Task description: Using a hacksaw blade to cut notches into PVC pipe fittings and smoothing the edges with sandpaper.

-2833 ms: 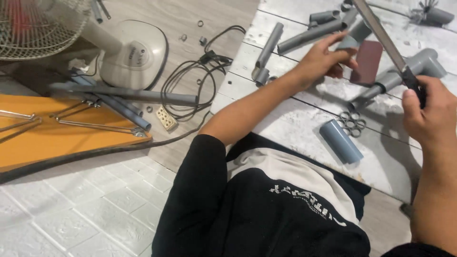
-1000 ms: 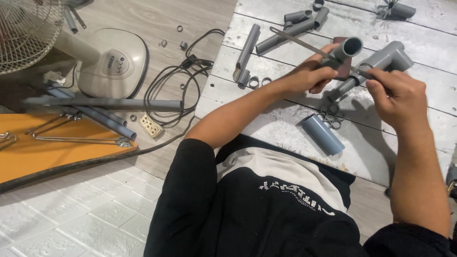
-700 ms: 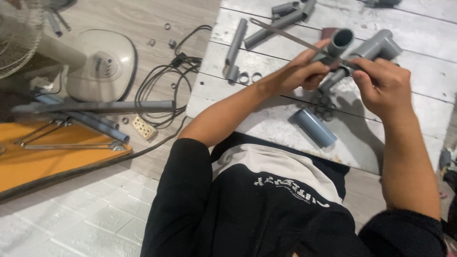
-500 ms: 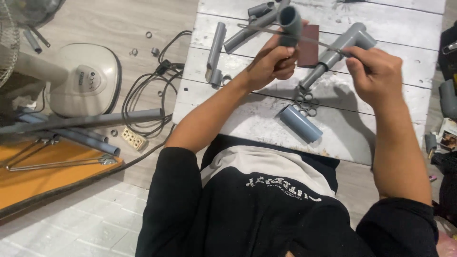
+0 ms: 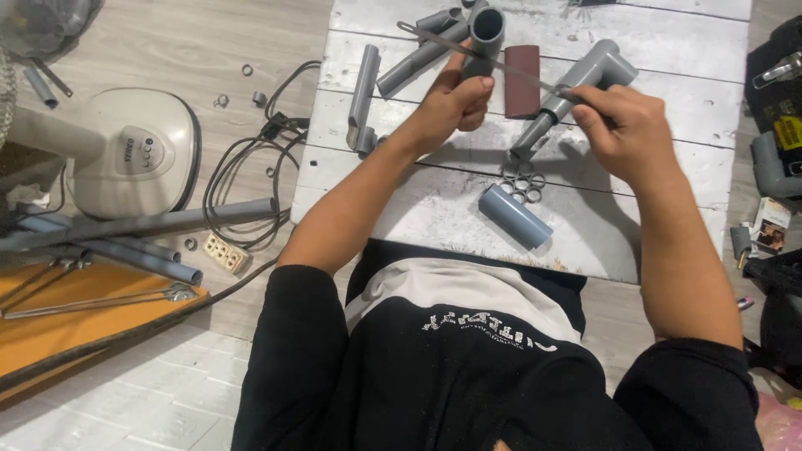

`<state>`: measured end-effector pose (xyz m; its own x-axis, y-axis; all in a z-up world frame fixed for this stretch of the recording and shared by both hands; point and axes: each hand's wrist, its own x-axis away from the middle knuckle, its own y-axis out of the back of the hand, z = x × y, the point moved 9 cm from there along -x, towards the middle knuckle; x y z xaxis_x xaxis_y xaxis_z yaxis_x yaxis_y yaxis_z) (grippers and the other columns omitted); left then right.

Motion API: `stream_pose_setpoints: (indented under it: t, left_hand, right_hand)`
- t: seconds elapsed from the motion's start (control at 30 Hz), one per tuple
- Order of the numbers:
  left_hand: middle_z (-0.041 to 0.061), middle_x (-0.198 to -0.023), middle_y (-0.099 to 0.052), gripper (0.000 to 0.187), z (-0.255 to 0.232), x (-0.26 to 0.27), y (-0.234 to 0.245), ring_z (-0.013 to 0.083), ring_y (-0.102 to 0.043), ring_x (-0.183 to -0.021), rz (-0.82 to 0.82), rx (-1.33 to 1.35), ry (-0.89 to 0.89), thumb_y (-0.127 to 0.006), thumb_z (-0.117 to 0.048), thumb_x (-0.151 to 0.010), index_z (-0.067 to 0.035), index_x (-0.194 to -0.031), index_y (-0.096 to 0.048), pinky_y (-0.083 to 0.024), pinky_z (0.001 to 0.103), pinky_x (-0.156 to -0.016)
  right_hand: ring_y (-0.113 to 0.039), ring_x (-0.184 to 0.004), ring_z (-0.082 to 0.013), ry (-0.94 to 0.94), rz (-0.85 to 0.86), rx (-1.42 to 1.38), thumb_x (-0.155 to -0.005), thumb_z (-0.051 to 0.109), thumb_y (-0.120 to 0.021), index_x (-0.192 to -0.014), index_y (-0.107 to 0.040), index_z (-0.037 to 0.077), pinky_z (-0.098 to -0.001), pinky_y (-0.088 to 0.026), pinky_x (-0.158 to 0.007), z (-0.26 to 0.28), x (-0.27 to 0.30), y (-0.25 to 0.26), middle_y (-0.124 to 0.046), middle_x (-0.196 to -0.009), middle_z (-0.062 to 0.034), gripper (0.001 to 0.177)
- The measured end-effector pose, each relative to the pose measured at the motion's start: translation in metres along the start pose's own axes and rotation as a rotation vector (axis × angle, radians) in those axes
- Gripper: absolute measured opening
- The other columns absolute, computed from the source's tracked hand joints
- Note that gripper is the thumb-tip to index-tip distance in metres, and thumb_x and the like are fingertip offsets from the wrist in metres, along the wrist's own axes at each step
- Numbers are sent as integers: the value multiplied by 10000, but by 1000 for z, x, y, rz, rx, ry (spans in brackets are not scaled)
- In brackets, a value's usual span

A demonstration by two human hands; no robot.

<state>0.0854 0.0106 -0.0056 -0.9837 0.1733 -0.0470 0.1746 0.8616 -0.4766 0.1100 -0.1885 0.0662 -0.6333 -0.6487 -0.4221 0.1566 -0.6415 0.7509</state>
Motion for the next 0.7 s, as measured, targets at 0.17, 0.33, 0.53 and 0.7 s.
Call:
stream_pose_setpoints:
  t: [0.17,0.33,0.53,0.7]
  left_hand:
    - [15,-703,-526,699,7,-6,12,102,-395,-539,-45,-171,-50,-602,-84,-957,-203,-1551,-253,-305,251,-479]
    - [61,-858,-589,608,-7,-7,14,114,-467,-576,-87,-315,-130,-647,-64,-915,-196,-1449,-387,-365,244,-483]
    - [77,-925,-590,699,-5,-4,1,139,-512,-633,-7,-253,-176,-656,-41,-926,-268,-1483,-299,-324,236,-507]
    - [103,-1230,-514,704,-19,5,-36,246,-564,-1054,92,-682,-449,-590,-30,-839,-267,-1399,-235,-471,356,-876]
  right_hand:
    - [-456,-620,-215,15,36,18,-1040,34,-677,-1256,-739,-43,-331,-380,-580,5,2,-3,-582,-815,-122,237]
    - [-537,-743,-263,22,59,29,-1080,79,-652,-1219,-708,-66,-362,-442,-684,0,4,-2,-615,-899,-142,208]
    - [-582,-760,-282,-5,88,133,-1140,263,-563,-1099,-663,-8,-377,-450,-690,-10,10,-13,-649,-932,-108,292]
    - [-607,-754,-378,-19,136,137,-1155,313,-420,-1060,-572,13,-453,-443,-659,-5,10,-26,-635,-871,-156,349]
